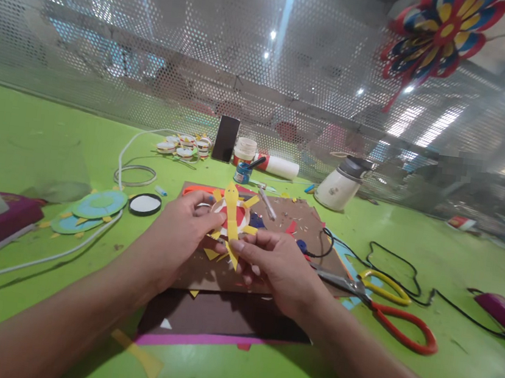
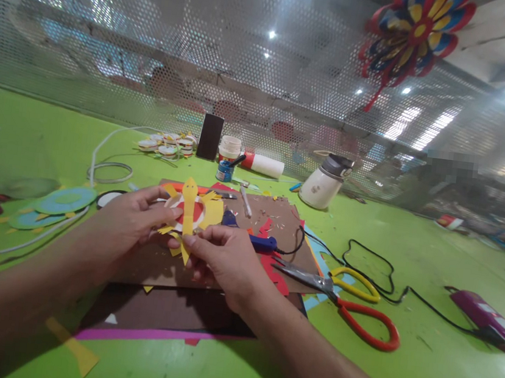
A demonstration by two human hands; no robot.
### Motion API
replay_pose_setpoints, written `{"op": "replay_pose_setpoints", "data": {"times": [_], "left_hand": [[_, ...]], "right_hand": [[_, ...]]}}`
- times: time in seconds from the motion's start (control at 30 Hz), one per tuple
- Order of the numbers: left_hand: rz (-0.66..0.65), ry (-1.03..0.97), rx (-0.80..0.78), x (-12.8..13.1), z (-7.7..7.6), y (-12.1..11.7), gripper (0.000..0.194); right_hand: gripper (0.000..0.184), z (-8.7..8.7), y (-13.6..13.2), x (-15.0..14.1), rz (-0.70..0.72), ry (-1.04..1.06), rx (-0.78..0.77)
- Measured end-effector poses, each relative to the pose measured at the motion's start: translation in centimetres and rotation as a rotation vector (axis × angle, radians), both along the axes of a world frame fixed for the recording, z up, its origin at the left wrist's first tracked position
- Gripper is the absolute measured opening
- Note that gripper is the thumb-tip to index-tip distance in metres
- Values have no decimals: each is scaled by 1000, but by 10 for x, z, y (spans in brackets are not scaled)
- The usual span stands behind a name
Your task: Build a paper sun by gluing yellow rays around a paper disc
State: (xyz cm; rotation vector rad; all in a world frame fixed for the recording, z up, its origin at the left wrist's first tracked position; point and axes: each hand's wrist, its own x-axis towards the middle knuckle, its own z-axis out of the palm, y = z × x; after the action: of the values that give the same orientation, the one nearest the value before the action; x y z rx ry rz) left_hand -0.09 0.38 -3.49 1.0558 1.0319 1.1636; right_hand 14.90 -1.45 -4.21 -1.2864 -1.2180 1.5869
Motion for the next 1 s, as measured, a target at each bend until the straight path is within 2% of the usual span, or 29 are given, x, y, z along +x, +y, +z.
{"op": "replay_pose_setpoints", "data": {"times": [1.0], "left_hand": [[5, 14, -8, -1, 1, 0, 17]], "right_hand": [[31, -1, 0, 0, 10, 33, -17]]}}
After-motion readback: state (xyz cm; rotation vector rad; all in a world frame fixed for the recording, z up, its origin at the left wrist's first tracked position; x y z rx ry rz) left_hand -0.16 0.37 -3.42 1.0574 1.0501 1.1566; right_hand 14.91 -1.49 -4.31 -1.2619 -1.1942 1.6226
